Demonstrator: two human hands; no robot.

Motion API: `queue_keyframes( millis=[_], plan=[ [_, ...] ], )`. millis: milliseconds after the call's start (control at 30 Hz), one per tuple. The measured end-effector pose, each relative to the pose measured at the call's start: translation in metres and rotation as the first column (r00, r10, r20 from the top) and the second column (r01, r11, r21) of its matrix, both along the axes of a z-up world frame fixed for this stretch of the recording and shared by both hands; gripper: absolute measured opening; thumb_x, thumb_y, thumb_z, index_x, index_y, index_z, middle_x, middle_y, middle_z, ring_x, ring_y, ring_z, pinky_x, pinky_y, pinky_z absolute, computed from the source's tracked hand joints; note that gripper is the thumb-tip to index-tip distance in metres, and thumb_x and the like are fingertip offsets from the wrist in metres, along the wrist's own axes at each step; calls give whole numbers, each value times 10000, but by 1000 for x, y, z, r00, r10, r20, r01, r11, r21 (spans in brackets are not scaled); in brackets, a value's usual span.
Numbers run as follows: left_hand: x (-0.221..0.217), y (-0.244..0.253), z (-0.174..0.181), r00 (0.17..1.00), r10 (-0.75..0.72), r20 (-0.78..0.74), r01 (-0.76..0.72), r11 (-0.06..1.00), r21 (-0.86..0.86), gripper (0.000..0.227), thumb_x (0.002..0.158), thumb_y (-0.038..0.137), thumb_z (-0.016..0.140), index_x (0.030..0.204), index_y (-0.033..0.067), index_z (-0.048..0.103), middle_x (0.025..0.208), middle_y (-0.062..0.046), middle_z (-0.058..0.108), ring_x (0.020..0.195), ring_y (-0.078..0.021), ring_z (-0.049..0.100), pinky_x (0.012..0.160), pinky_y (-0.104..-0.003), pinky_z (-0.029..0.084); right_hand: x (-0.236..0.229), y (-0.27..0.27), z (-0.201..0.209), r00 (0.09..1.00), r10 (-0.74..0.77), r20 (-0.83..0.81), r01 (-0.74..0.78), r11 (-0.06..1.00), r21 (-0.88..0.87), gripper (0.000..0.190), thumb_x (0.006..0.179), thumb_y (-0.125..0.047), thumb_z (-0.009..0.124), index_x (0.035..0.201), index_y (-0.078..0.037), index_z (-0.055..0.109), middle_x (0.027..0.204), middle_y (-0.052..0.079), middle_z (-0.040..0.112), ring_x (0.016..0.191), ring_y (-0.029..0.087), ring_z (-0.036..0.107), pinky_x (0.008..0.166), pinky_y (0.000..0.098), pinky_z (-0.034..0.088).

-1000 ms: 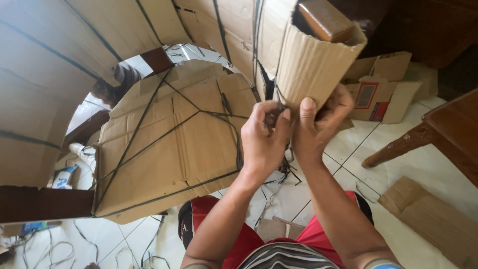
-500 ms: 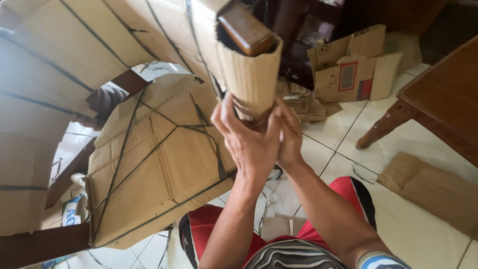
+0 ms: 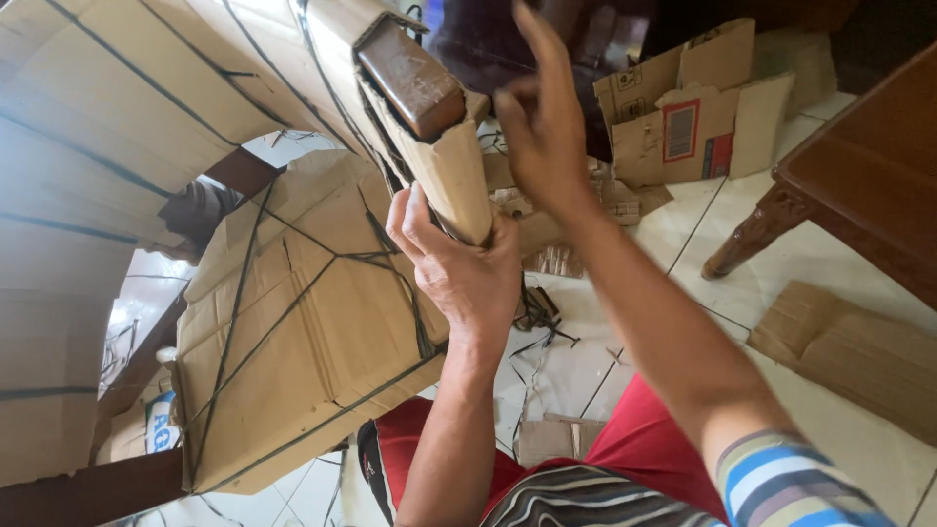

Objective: Wrapping wooden chair components with cardboard and securing them with plastic ties for protection.

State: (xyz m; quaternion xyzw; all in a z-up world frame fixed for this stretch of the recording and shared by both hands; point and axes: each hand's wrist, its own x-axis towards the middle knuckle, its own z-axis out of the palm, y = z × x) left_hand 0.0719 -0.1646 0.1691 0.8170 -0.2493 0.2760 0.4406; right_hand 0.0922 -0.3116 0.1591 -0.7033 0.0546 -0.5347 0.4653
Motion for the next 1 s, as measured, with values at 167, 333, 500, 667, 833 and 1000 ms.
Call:
queue_keyframes(
  millis=[167, 333, 500, 667, 833, 1000],
  plan=[
    [2, 0, -2, 1000, 23, 7, -23, 1000, 15, 793, 759, 183, 784, 1430, 114, 367, 1452, -178, 447, 1286, -386, 609, 729, -545, 566, 45, -30, 34, 970, 189, -150, -215, 959, -185, 717, 1011, 11, 668, 1580, -268, 333, 1531, 101, 426, 976, 248, 640, 886, 377, 501],
    [2, -5, 2, 1000, 20, 19, -21, 999, 44, 752, 773, 198, 783, 1397, 87, 379, 1417, -177, 448, 1295, -372, 582, 759, -567, 553, 75, -51, 34, 868, 442, -225, -490, 834, -253, 371, 1068, -15, 623, 1419, -137, 627, 1646, 129, 314, 1506, 372, 440, 964, 397, 528],
    [1, -11, 1, 995, 64, 73, -68, 996, 54, 643, 736, 167, 783, 1236, 39, 399, 1354, -242, 477, 1333, -372, 504, 714, -562, 511, 53, -52, 25, 770, 610, -185, -601, 792, 110, 448, 1025, -554, 420, 1013, -118, 524, 1005, 76, 591, 973, 238, 624, 872, 405, 603],
    [4, -9, -7, 995, 88, 53, -91, 993, 69, 660, 775, 239, 820, 1274, 78, 420, 1332, -171, 442, 1039, -356, 633, 664, -535, 512, -20, -75, -7, 922, 338, -187, -325, 941, 97, 310, 1098, -415, 445, 951, -152, 519, 959, 11, 524, 896, 164, 500, 808, 339, 413],
    [12, -4, -12, 960, 72, 271, -58, 997, -59, 666, 736, 227, 895, 1261, 5, 551, 1176, -175, 541, 1012, -449, 683, 765, -604, 593, -102, -26, -35, 927, 359, -109, -359, 933, 16, 371, 1128, -396, 469, 919, -108, 573, 746, 8, 452, 617, 185, 471, 690, 353, 447],
    [-10, 9, 20, 986, -57, 155, 72, 993, -93, 722, 786, 288, 939, 1343, 13, 572, 1046, -151, 537, 969, -402, 671, 785, -487, 584, -146, 82, -21, 923, 382, -46, -371, 916, 153, 133, 992, -75, 596, 920, -11, 688, 602, 55, 521, 517, 185, 518, 550, 344, 518]
  ],
)
